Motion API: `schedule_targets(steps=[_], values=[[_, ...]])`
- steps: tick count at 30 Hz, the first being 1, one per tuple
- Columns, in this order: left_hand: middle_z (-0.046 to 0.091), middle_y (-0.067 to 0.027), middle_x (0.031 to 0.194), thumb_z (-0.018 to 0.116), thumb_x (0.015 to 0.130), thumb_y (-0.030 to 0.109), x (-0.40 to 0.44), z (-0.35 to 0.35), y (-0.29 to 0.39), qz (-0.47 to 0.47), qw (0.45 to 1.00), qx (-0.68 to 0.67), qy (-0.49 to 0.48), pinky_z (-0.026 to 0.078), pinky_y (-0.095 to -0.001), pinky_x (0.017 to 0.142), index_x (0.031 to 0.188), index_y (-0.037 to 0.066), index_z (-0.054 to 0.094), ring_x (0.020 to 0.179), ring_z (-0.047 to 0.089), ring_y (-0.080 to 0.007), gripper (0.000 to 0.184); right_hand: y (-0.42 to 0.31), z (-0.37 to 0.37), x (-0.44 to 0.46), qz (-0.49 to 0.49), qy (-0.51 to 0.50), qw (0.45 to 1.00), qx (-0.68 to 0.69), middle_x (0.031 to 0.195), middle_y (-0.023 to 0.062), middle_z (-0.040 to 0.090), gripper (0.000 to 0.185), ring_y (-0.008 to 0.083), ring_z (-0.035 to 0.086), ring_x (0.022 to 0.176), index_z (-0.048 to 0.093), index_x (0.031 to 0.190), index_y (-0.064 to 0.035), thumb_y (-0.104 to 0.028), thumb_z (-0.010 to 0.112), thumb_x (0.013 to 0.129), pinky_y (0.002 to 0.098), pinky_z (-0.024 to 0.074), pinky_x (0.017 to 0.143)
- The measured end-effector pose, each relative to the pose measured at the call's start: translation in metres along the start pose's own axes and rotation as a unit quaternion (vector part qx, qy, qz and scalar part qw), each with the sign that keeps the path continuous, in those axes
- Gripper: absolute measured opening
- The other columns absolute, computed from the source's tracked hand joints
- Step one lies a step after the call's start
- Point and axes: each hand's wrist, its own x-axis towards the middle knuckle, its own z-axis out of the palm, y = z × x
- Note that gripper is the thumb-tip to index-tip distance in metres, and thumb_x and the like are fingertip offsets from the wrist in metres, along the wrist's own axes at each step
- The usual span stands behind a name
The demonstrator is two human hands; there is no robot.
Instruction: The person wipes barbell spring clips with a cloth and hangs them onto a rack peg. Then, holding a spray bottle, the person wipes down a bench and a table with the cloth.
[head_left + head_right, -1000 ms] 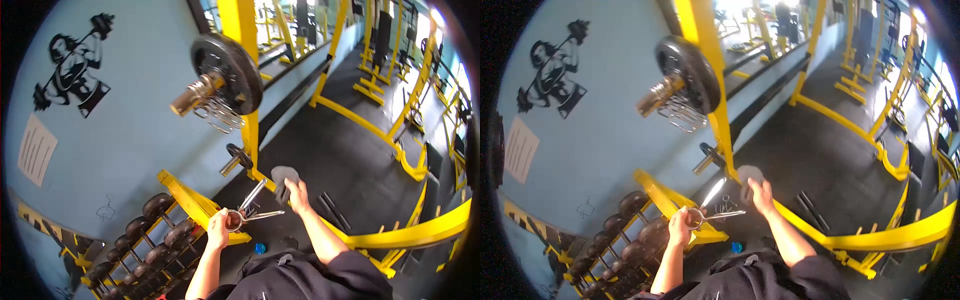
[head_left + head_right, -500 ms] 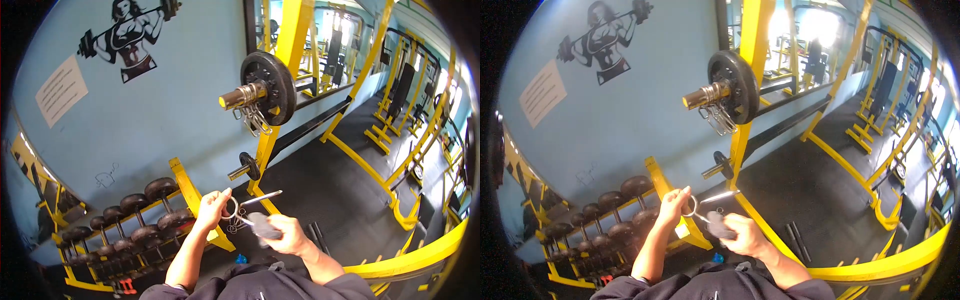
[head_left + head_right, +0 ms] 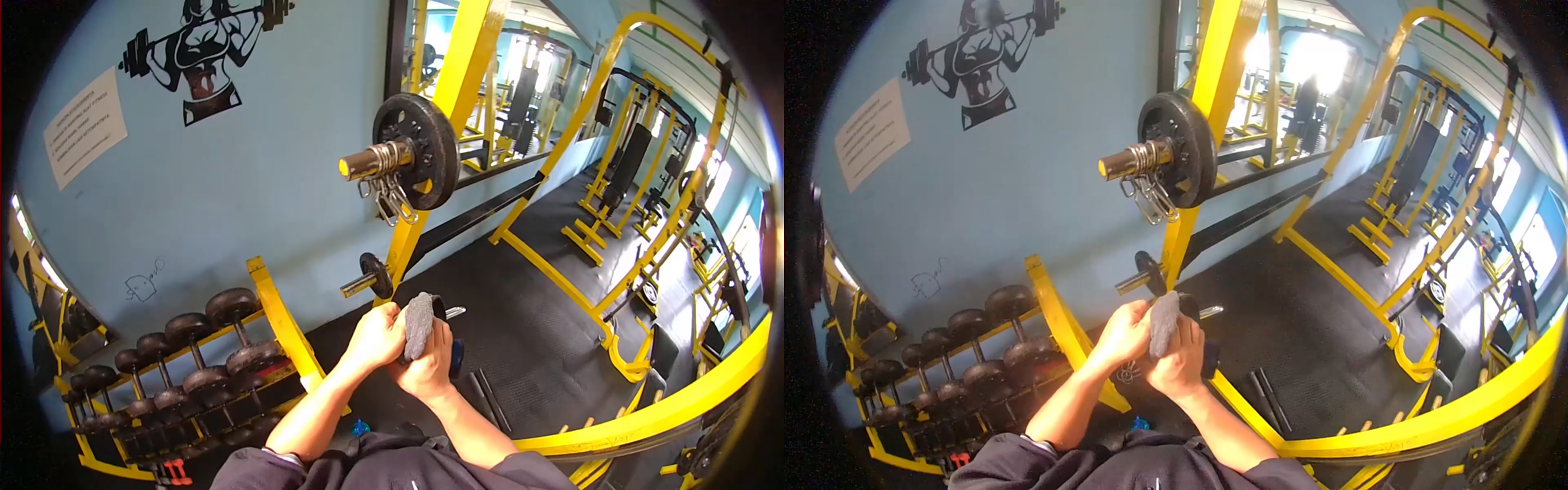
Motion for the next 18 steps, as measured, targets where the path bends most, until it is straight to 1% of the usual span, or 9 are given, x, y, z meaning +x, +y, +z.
schedule_targets(steps=[5, 7, 8, 9, 11, 12, 15, 17, 18], values=[[0.061, -0.0235, 0.097, 0.051, 0.089, 0.033, 0.005, 0.008, -0.031, 0.031, 0.997, -0.044, -0.059, 0.045, -0.0419, 0.083, 0.086, -0.002, 0.061, 0.099, 0.057, -0.0356, 0.037, 0.0, 0.005, 0.001, -0.038, 0.069, 0.997, 0.021, 0.098, 0.0175, 0.06, 0.049, 0.0334, 0.059, 0.088, 0.057, 0.109, 0.0026, -0.008, 0.073, 0.063, 0.0429, 0.0466, 0.075], [0.058, -0.016, 0.102, 0.049, 0.09, 0.033, -0.006, 0.001, -0.024, 0.114, 0.955, -0.27, -0.036, 0.039, -0.0425, 0.095, 0.091, 0.001, 0.062, 0.114, 0.047, -0.0309, 0.035, -0.007, 0.009, 0.005, 0.188, 0.133, 0.941, 0.249, 0.096, 0.012, 0.064, 0.036, 0.0212, 0.063, 0.086, 0.057, 0.107, 0.0036, -0.004, 0.066, 0.073, 0.0346, 0.0494, 0.07], [0.056, -0.0148, 0.108, 0.051, 0.091, 0.034, -0.009, -0.005, -0.024, 0.208, 0.942, -0.242, -0.105, 0.032, -0.0438, 0.103, 0.104, 0.005, 0.059, 0.123, 0.039, -0.0301, 0.033, -0.008, -0.003, 0.012, 0.317, 0.127, 0.89, 0.302, 0.091, 0.0066, 0.065, 0.022, 0.0133, 0.063, 0.082, 0.061, 0.098, 0.0033, -0.002, 0.063, 0.077, 0.0289, 0.0503, 0.066], [0.049, -0.0203, 0.122, 0.063, 0.084, 0.044, -0.013, 0.002, -0.03, 0.217, 0.956, -0.174, -0.091, 0.032, -0.0428, 0.105, 0.122, 0.004, 0.048, 0.124, 0.04, -0.0334, 0.058, 0.017, 0.006, 0.003, 0.391, 0.101, 0.838, 0.368, 0.091, 0.005, 0.065, 0.016, 0.013, 0.062, 0.082, 0.064, 0.092, 0.0025, 0.003, 0.06, 0.076, 0.0283, 0.0505, 0.07], [0.04, -0.0253, 0.132, 0.075, 0.069, 0.052, -0.026, 0.011, -0.03, 0.253, 0.959, -0.12, -0.04, 0.034, -0.0442, 0.104, 0.134, -0.002, 0.034, 0.125, 0.04, -0.0374, 0.094, 0.009, 0.01, 0.009, 0.372, 0.155, 0.803, 0.44, 0.091, 0.0046, 0.065, 0.019, 0.0127, 0.062, 0.082, 0.064, 0.094, 0.0014, 0.005, 0.058, 0.075, 0.0266, 0.0503, 0.072], [0.038, -0.0275, 0.134, 0.081, 0.059, 0.054, -0.026, 0.009, -0.033, 0.293, 0.955, 0.043, -0.03, 0.035, -0.0457, 0.103, 0.14, -0.007, 0.022, 0.124, 0.041, -0.0412, 0.118, 0.004, 0.013, 0.01, 0.372, 0.178, 0.775, 0.479, 0.09, 0.0044, 0.065, 0.02, 0.0138, 0.062, 0.082, 0.064, 0.092, 0.0, 0.008, 0.058, 0.075, 0.0267, 0.0503, 0.074], [0.031, -0.0323, 0.138, 0.086, 0.056, 0.048, -0.04, 0.001, -0.032, 0.171, 0.979, 0.065, -0.085, 0.031, -0.0462, 0.107, 0.145, -0.005, 0.003, 0.129, 0.036, -0.0439, 0.132, 0.004, 0.016, 0.001, 0.385, 0.108, 0.702, 0.589, 0.094, 0.0045, 0.064, 0.021, 0.0152, 0.061, 0.087, 0.062, 0.098, -0.0017, 0.004, 0.063, 0.078, 0.0279, 0.0495, 0.08], [0.03, -0.0326, 0.14, 0.086, 0.056, 0.045, -0.039, -0.005, -0.037, 0.168, 0.978, 0.064, -0.105, 0.031, -0.0451, 0.108, 0.145, -0.005, 0.002, 0.13, 0.035, -0.0433, 0.132, -0.004, 0.008, 0.003, 0.361, 0.056, 0.636, 0.68, 0.095, 0.0051, 0.064, 0.026, 0.0153, 0.061, 0.089, 0.06, 0.105, -0.0022, 0.002, 0.063, 0.079, 0.0274, 0.0486, 0.082], [0.028, -0.033, 0.141, 0.087, 0.056, 0.041, -0.038, -0.01, -0.04, 0.167, 0.976, 0.063, -0.126, 0.03, -0.0439, 0.109, 0.145, -0.004, 0.0, 0.132, 0.034, -0.0428, 0.132, -0.001, 0.007, -0.001, 0.343, 0.023, 0.647, 0.68, 0.095, 0.005, 0.064, 0.027, 0.0153, 0.061, 0.089, 0.06, 0.105, -0.0021, 0.003, 0.064, 0.079, 0.0276, 0.0484, 0.082]])
